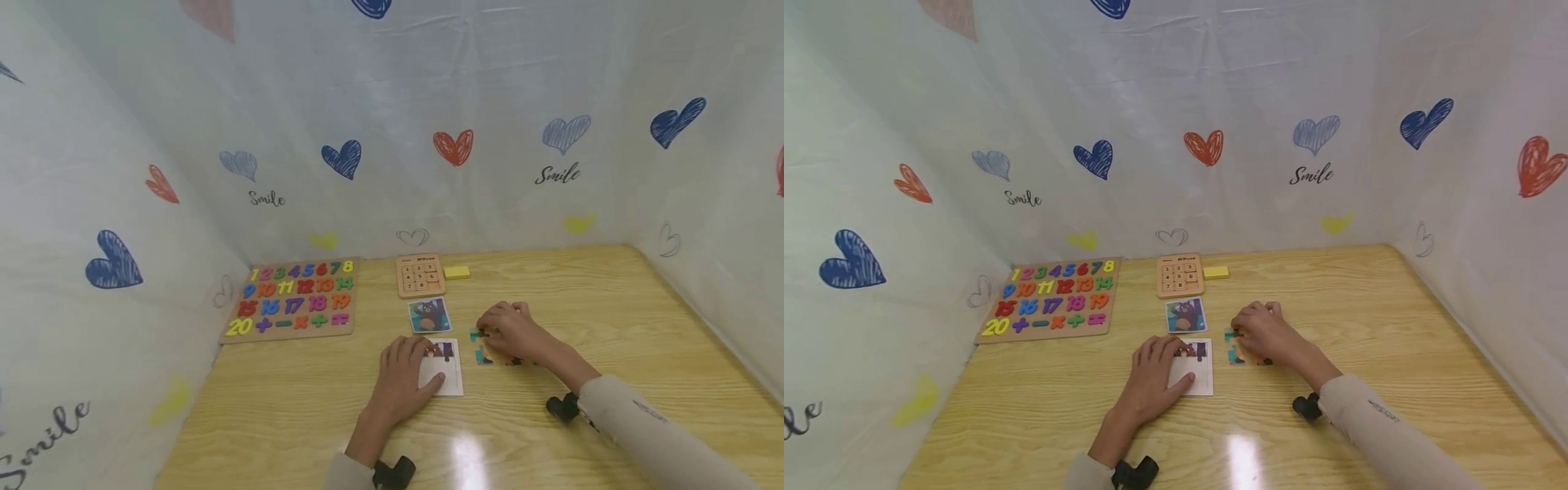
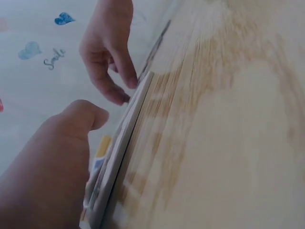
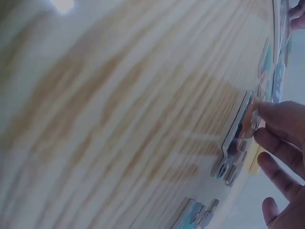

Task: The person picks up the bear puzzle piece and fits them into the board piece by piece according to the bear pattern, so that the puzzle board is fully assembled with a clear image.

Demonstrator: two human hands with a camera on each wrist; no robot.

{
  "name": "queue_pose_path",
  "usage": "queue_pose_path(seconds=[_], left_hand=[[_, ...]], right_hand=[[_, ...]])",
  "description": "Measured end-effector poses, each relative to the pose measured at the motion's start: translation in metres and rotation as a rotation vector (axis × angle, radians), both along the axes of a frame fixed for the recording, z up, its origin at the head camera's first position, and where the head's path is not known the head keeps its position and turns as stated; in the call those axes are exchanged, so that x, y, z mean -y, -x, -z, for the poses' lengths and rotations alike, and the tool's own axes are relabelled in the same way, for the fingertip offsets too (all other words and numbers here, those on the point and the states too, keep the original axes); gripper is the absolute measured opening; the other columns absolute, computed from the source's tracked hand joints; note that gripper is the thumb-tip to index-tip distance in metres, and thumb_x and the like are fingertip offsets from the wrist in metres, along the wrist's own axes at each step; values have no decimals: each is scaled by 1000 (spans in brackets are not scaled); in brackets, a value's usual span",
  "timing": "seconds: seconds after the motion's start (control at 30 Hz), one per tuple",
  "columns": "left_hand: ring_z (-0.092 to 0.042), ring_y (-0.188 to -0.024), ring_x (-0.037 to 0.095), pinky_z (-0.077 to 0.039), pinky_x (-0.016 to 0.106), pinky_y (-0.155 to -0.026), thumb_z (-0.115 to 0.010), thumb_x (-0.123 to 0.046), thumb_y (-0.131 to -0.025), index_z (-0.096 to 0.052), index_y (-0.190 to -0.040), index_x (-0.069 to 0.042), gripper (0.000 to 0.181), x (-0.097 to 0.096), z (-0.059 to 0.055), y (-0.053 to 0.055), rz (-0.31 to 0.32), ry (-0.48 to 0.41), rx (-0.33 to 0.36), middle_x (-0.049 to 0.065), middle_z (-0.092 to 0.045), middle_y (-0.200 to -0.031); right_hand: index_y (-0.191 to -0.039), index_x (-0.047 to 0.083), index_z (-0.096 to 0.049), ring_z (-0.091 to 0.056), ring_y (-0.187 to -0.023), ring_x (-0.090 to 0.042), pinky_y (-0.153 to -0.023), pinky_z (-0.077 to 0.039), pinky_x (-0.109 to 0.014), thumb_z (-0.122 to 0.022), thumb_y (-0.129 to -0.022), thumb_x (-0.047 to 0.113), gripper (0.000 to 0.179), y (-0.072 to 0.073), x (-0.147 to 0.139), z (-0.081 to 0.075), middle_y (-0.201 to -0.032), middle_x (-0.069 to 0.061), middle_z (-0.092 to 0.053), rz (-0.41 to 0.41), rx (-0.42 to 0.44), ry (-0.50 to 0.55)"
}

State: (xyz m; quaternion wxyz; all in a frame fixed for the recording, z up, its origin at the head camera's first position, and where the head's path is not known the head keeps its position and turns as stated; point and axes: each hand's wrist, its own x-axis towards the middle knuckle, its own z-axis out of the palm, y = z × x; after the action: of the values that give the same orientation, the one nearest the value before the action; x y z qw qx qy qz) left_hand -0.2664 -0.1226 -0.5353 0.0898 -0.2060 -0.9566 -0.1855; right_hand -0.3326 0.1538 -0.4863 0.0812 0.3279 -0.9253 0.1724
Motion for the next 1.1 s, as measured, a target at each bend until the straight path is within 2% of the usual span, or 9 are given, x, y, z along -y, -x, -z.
queue_pose_path(seconds=[0.2, 0.33, 0.47, 0.6, 0.7, 0.9, 1.1], left_hand=[[-33, -138, 27, -25, 54, -110, -49, -56, -97, -48, -144, -24, 57, 14, -2, -2, -3, -64, 35, -2, -41, -150], [-34, -138, 26, -25, 55, -110, -51, -57, -96, -46, -148, -26, 61, 30, -4, -4, -4, -48, 41, -4, -42, -151], [-31, -141, 26, -23, 56, -112, -53, -64, -92, -40, -153, -30, 72, 39, -5, -3, 35, -18, 53, -5, -40, -154], [-30, -142, 26, -21, 58, -113, -56, -70, -85, -35, -155, -32, 83, 42, -6, -3, 68, 6, 78, -6, -40, -154], [-31, -141, 26, -21, 58, -112, -57, -73, -82, -34, -155, -32, 88, 41, -6, -2, 66, 17, 96, -4, -43, -152], [-31, -140, 26, -22, 56, -111, -56, -78, -81, -33, -155, -32, 91, 40, -6, -1, 50, 12, 103, -1, -44, -149], [-32, -140, 26, -22, 57, -110, -58, -77, -81, -35, -154, -31, 89, 39, -5, 1, 58, -1, 97, -2, -46, -147]], right_hand=[[-101, 17, -76, -58, -107, -28, -89, -32, -60, -81, -85, 16, 17, 2, -1, 4, -110, 0, -71, -15, 3, -7], [-102, 18, -76, -58, -107, -27, -88, -32, -59, -81, -85, 16, 17, 4, 0, 4, -109, 1, -70, -32, -2, -19], [-102, 17, -76, -58, -107, -28, -86, -32, -58, -80, -86, 18, 17, 6, 2, 3, -109, 0, -70, -36, -3, -28], [-104, 15, -75, -57, -108, -27, -87, -31, -55, -80, -87, 23, 19, 7, 4, 3, -110, 0, -70, -23, 26, -21], [-103, 15, -75, -57, -107, -26, -87, -31, -54, -79, -87, 22, 18, 7, 5, 3, -108, 0, -71, -28, 34, -16], [-93, 18, -76, -58, -101, -27, -89, -32, -60, -76, -87, 14, 7, 12, 9, 4, -100, 3, -71, -32, -6, -57], [-86, 17, -72, -56, -94, -26, -90, -31, -60, -71, -83, 10, 9, 14, 11, 4, -90, 5, -69, 6, 7, -76]])
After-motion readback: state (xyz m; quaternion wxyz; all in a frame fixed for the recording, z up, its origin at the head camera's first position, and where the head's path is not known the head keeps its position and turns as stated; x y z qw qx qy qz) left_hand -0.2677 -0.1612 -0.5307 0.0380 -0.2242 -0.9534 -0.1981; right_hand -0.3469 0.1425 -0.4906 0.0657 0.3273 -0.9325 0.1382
